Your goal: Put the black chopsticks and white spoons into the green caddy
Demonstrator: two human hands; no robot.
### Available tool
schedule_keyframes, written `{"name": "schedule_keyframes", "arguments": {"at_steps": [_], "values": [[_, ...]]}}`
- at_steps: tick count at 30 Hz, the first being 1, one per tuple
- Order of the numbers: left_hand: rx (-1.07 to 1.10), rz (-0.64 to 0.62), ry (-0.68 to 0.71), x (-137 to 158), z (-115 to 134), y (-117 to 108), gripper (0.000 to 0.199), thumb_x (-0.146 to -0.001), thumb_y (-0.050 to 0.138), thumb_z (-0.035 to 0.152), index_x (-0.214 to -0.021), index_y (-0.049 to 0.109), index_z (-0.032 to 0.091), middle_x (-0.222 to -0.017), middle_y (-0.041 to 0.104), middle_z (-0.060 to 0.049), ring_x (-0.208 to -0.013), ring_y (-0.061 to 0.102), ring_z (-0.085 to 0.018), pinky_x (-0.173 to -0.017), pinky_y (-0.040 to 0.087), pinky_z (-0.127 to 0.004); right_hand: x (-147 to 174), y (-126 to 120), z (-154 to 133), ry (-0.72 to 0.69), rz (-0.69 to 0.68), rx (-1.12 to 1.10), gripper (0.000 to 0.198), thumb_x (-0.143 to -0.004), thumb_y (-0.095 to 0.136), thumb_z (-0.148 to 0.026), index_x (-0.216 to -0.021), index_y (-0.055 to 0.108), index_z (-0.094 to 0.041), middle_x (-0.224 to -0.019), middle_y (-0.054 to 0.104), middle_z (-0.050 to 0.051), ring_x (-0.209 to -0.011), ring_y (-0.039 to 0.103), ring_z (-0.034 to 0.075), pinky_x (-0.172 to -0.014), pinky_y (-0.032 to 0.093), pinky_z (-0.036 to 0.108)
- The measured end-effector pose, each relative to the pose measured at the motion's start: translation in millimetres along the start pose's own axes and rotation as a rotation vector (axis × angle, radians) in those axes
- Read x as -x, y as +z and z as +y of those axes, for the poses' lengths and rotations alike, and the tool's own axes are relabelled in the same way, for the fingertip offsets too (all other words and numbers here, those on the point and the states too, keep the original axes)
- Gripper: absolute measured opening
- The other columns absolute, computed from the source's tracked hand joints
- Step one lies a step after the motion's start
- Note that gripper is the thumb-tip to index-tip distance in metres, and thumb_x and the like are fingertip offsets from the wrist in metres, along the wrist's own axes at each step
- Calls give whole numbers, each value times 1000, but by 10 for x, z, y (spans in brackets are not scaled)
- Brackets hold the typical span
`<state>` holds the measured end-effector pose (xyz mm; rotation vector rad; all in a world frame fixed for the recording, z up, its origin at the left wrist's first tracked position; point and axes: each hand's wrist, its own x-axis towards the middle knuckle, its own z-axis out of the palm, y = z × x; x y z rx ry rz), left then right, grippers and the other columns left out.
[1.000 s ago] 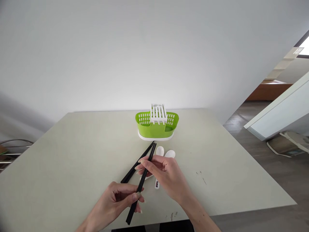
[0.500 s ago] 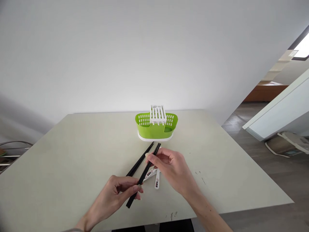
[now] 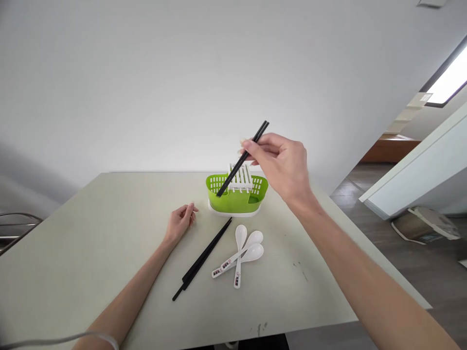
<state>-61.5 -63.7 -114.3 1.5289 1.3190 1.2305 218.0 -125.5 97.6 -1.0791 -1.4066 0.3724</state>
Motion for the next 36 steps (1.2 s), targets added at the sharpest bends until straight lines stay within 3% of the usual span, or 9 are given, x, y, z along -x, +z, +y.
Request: {"name": "schedule_keyframes", "arguments": {"at_steps": [5,13,18,26,36], "values": [[67,55,-56,-79,-107,-60,57,-95,53,71,-83,68,18,-54,48,5,-46,39,-10,-49,33,-24,-376,287,255,-84,-35,33,28,-87,81,-49,-83,77,-21,-87,82,5,-79,79,21,-73,66,32],[-7,-2,-75,-80,-150,-34,59,-94,52,74,-80,67,19,-54,41,6,-48,33,-10,-48,27,-25,-664,885,913,18,-420,58,36,-86,80,-54,-81,75,-18,-86,82,9,-83,79,22,-74,65,31],[-82,-24,-75,-63,-142,-5,59,-95,51,73,-78,67,19,-55,41,5,-50,34,-11,-51,28,-25,-739,1119,1144,59,-492,124,37,-85,81,-54,-78,74,-19,-86,81,8,-80,79,22,-75,65,32],[-150,-44,-74,-32,-128,16,60,-97,48,71,-76,67,19,-54,43,5,-51,34,-11,-52,29,-26,-848,1233,1343,158,-553,42,31,-81,88,-48,-79,78,-18,-84,80,6,-71,77,17,-73,67,28],[-163,-61,-68,-32,-129,13,60,-97,47,71,-76,67,19,-53,41,5,-51,34,-11,-53,28,-26,-961,1270,1390,184,-654,38,36,-75,91,-50,-76,77,-17,-80,80,6,-72,77,16,-77,68,30]]}}
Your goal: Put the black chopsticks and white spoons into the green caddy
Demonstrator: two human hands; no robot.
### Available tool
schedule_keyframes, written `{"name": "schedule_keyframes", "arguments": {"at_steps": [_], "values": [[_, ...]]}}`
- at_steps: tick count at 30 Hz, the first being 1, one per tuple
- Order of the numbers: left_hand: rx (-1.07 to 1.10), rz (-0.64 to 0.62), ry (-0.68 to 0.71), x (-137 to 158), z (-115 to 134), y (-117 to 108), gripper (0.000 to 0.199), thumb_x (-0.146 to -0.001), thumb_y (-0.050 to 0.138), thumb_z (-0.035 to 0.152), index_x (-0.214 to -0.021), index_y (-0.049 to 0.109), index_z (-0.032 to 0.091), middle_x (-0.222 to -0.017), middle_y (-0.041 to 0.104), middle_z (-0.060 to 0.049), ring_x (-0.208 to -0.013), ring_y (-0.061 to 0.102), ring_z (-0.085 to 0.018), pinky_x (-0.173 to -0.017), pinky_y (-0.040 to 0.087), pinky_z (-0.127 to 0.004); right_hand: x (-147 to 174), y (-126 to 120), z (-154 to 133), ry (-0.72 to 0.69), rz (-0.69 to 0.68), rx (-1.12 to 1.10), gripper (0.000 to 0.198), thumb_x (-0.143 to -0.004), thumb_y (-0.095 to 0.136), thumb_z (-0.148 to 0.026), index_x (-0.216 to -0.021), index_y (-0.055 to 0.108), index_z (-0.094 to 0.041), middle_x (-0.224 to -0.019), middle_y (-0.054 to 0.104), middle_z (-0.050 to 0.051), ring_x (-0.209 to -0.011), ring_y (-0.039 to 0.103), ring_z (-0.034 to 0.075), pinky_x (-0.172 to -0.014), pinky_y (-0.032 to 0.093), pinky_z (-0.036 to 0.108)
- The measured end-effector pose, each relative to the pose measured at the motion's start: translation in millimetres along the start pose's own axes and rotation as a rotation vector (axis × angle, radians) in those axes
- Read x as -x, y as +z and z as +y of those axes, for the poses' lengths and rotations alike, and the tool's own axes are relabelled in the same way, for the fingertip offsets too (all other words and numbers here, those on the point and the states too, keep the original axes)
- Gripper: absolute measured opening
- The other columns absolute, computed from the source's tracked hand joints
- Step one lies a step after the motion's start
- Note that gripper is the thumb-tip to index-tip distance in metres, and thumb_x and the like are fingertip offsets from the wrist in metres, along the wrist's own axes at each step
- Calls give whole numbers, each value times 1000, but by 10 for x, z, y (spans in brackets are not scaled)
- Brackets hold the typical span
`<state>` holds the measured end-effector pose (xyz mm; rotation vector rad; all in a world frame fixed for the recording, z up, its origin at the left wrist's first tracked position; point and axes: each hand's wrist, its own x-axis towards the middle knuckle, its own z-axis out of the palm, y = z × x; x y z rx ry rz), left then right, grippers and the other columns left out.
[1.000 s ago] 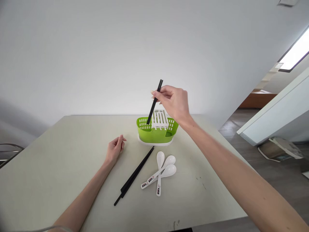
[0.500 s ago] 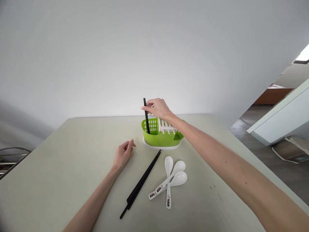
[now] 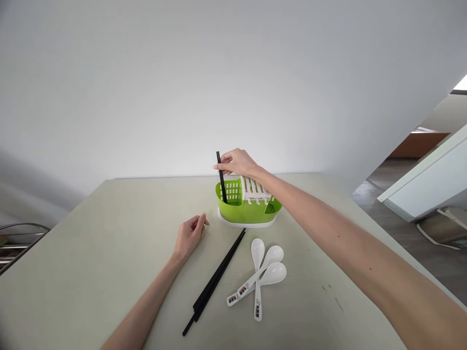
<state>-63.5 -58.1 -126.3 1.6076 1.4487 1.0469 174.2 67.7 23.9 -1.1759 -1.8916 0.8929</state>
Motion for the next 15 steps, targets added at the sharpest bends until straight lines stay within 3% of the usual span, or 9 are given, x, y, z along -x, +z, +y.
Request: {"name": "schedule_keyframes", "arguments": {"at_steps": [10,15], "values": [[-1,-7,6,-3,-13,13,62,-95,47,74,-76,67,20,-52,39,5,-50,35,-12,-52,28,-26,-23,-31,-116,3,-35,53,36,-74,93,-48,-84,79,-16,-87,82,10,-80,78,20,-79,67,35],[-9,-3,23,-12,-15,5,60,-97,47,71,-76,68,19,-54,44,5,-50,37,-12,-53,30,-26,126,-234,-280,-48,185,306,37,-81,88,-40,-109,76,-19,-111,81,10,-96,77,24,-90,62,39]]}}
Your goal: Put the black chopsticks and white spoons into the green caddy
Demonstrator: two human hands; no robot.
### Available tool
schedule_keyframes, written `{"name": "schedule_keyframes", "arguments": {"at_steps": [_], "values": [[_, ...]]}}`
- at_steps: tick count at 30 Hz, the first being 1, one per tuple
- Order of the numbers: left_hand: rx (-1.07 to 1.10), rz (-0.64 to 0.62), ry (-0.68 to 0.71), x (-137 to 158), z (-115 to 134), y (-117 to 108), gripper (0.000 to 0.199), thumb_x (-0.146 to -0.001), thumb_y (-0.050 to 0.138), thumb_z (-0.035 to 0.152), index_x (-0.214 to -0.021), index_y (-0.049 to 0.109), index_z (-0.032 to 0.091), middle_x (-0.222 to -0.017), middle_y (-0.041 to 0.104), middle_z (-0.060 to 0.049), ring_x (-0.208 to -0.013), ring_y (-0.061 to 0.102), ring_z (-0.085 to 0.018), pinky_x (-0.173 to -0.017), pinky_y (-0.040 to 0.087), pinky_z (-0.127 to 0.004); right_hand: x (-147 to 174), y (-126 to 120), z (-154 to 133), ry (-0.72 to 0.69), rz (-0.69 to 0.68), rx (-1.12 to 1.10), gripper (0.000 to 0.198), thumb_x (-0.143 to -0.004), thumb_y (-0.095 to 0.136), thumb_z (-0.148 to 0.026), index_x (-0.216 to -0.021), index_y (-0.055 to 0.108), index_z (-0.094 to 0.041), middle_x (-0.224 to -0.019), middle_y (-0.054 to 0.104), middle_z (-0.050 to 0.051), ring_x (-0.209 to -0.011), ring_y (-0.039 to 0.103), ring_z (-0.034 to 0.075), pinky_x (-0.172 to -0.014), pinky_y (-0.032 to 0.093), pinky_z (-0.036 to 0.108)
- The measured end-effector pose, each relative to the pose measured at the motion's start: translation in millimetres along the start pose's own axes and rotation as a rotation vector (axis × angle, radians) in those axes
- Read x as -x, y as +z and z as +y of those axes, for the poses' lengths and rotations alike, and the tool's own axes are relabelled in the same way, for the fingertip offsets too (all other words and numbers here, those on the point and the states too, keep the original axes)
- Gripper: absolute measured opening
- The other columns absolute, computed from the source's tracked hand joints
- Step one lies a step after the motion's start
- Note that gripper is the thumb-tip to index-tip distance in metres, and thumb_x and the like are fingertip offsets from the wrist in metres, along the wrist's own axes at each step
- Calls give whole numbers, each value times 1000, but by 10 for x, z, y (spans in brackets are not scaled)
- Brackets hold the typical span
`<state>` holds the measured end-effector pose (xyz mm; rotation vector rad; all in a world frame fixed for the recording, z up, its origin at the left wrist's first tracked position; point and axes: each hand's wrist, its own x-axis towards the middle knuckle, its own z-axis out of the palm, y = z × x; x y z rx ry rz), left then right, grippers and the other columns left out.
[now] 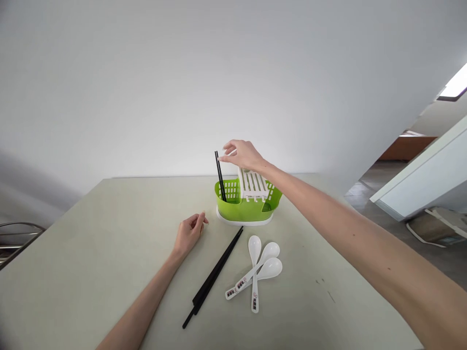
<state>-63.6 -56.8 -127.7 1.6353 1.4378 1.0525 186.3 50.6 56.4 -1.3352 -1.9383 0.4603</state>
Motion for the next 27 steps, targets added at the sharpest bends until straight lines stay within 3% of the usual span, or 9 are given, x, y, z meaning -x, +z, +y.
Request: {"name": "schedule_keyframes", "arguments": {"at_steps": [4,7,10,13,16,20,27], "values": [[-68,-33,51,7,-5,11,56,-97,48,66,-76,70,19,-54,48,4,-52,40,-13,-55,31,-26,338,-235,-265,-65,179,1,24,-93,73,-36,-111,72,-20,-116,79,9,-100,75,22,-87,60,35],[-190,-136,133,56,0,40,48,-96,54,60,-73,69,20,-56,54,3,-54,44,-13,-57,33,-26,824,-353,-514,-178,166,-9,16,-99,65,-34,-109,71,-23,-111,79,5,-99,74,20,-87,58,33],[-330,-261,211,137,20,81,39,-93,59,55,-73,67,22,-62,63,2,-57,50,-13,-60,35,-26,1435,-415,-647,-299,0,73,15,-104,58,-33,-108,70,-24,-102,79,3,-85,73,17,-75,57,28],[-414,-340,276,217,47,120,32,-91,64,52,-77,69,24,-67,68,2,-59,55,-14,-62,36,-27,2024,-447,-630,-544,-230,281,20,-107,50,-26,-109,70,-23,-101,77,4,-78,70,15,-70,53,28],[-436,-380,332,264,75,140,29,-86,70,52,-79,71,25,-70,68,2,-61,56,-14,-61,36,-27,2476,-475,-583,-664,-309,502,25,-107,45,-16,-109,70,-21,-89,74,3,-72,66,15,-67,48,29],[-457,-405,363,276,121,128,24,-83,73,49,-84,73,25,-73,68,1,-64,57,-15,-62,39,-27,2824,-503,-601,-703,-361,617,23,-101,48,-7,-102,67,-19,-79,67,0,-64,59,15,-62,40,31],[-514,-436,335,292,222,46,27,-87,68,51,-84,73,24,-78,71,-3,-68,60,-19,-64,41,-30,3094,-476,-750,-742,-363,624,24,-91,54,2,-97,66,-19,-77,63,0,-64,55,17,-63,38,32]]}}
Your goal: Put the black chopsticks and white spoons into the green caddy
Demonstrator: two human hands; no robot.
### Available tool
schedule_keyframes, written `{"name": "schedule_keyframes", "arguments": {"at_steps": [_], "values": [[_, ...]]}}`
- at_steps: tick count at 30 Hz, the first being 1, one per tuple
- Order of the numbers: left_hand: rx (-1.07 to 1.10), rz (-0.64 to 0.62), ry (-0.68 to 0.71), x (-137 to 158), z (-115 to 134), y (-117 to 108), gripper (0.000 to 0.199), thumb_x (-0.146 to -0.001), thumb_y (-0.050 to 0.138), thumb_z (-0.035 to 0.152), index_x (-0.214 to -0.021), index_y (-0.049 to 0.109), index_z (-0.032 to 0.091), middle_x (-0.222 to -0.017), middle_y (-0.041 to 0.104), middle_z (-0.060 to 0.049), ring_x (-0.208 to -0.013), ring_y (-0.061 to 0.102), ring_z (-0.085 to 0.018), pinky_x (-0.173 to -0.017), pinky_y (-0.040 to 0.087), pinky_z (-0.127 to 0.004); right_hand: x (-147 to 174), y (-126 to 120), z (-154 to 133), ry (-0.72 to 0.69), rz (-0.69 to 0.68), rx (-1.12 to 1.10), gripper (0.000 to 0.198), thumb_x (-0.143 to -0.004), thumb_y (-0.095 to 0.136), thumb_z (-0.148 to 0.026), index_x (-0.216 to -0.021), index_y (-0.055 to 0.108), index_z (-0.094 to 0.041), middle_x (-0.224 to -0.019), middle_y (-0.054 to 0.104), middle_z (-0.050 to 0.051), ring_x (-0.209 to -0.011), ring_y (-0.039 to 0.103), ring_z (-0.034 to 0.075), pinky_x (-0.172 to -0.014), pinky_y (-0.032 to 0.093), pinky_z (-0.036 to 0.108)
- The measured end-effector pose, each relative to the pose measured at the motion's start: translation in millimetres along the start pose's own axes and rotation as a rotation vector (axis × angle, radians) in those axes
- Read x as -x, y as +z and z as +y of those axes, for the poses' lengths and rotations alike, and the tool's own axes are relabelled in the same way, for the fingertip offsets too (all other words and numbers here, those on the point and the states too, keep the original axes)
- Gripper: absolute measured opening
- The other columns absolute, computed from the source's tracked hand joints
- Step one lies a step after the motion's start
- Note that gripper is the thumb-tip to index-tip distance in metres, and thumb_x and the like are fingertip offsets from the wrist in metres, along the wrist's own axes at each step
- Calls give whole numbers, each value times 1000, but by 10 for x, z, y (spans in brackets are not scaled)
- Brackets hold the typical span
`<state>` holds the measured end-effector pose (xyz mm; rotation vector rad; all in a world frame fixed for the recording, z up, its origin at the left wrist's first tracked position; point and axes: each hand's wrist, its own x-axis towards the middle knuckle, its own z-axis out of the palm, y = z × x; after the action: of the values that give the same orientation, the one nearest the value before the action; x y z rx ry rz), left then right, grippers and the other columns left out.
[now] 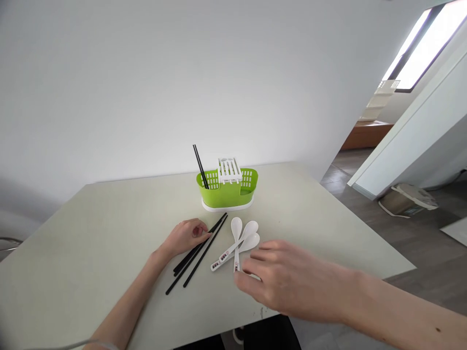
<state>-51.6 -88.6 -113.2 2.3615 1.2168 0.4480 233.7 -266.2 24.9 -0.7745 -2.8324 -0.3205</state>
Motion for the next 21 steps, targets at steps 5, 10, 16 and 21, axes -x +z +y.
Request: {"name": "schedule_keyframes", "arguments": {"at_steps": [5,10,16,21], "values": [[-133,8,-130,118,89,-105,25,-92,62,43,-81,73,23,-85,76,-9,-74,66,-24,-68,43,-33,26,-77,-243,-32,-39,-16,20,-88,61,-2,-88,64,-21,-72,62,-1,-59,52,17,-59,36,33],[-339,-30,-197,249,213,-227,19,-91,61,28,-76,72,21,-89,76,-12,-81,70,-27,-74,44,-35,57,-44,-382,-51,-54,-48,17,-88,64,-4,-86,64,-21,-74,64,-2,-61,54,17,-58,39,33],[-456,-116,-204,331,353,-320,27,-97,56,38,-86,72,20,-101,77,-15,-85,71,-30,-70,43,-35,138,-30,-473,-59,-100,-30,18,-85,67,-3,-92,67,-19,-76,65,-2,-61,56,17,-57,43,33],[-563,-196,-155,379,395,-342,31,-100,44,25,-93,73,20,-108,76,-16,-93,72,-30,-73,43,-35,234,-106,-564,-76,-103,-12,17,-88,66,-7,-101,71,-18,-74,66,-1,-60,57,17,-56,43,32]]}}
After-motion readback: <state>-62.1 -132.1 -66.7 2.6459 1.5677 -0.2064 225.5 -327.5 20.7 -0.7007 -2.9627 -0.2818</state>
